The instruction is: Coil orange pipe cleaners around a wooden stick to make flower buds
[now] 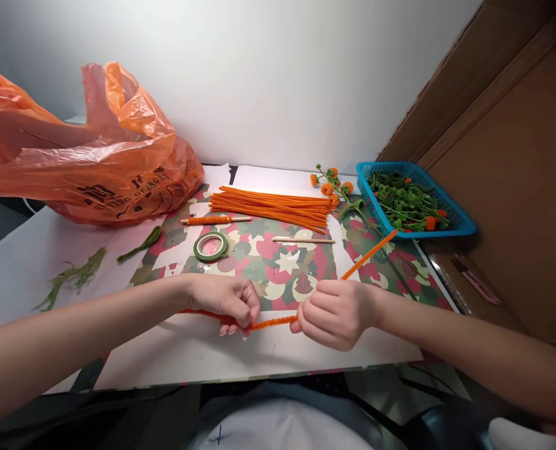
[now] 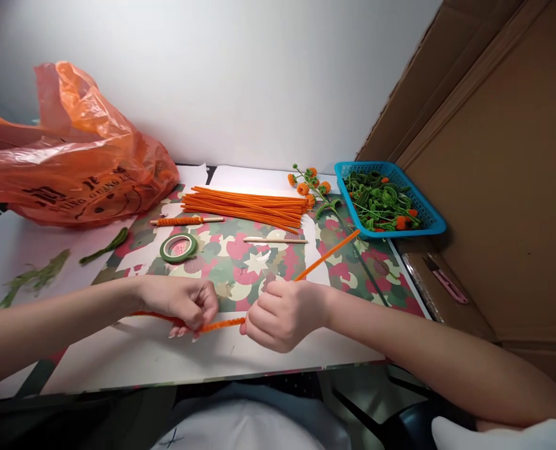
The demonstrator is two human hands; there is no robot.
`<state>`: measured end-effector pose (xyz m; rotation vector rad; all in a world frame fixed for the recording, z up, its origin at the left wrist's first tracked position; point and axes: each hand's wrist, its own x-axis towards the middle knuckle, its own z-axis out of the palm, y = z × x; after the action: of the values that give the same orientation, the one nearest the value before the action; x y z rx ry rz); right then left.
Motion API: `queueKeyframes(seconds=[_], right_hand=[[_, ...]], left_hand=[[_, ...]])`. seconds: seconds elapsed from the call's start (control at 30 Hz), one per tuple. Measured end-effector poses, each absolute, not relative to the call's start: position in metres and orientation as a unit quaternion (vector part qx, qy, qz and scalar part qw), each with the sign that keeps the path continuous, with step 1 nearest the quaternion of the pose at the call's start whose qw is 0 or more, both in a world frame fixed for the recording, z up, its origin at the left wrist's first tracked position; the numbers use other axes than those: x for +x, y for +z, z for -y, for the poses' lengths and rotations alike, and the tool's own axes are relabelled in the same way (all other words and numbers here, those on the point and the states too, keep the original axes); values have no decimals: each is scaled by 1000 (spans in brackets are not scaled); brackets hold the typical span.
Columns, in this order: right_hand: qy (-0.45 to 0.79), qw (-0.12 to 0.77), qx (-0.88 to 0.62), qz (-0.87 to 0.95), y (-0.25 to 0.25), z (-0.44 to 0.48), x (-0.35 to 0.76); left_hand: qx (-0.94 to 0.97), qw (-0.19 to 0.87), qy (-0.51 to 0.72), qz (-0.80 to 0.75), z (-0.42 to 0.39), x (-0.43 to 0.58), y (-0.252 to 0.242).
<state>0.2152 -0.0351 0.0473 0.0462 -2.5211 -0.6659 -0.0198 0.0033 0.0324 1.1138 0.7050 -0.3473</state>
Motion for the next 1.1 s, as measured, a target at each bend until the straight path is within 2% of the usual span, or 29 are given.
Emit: queueKeyframes(seconds=[0.17, 0.33, 0.43, 0.57, 0.63, 0.77, 0.93, 1.03, 1.1], right_hand=[[-264, 257, 75, 927, 59, 50, 209], [-258, 245, 92, 930, 71, 67, 207], [-199, 223, 0, 954, 67, 71, 212], [-92, 204, -181, 958, 50, 65, 234], [-60, 203, -233, 949, 43, 62, 249], [-2, 196, -323, 926, 40, 62, 280], [56, 145, -378, 912, 37, 65, 305], [65, 103, -398, 909, 32, 64, 310], [73, 86, -418, 901, 28, 63, 312]], left_hand=[[489, 791, -233, -284, 11, -18, 29], [484, 803, -248, -243, 29, -17, 24], [513, 790, -173, -287, 31, -21, 25], [625, 683, 4, -378, 25, -34, 39], [665, 639, 9, -386, 24, -45, 47], [688, 603, -85, -395, 25, -69, 53], [818, 360, -20, -448, 26, -89, 44], [889, 176, -13, -422, 23, -98, 35], [919, 97, -11, -383, 21, -103, 28]])
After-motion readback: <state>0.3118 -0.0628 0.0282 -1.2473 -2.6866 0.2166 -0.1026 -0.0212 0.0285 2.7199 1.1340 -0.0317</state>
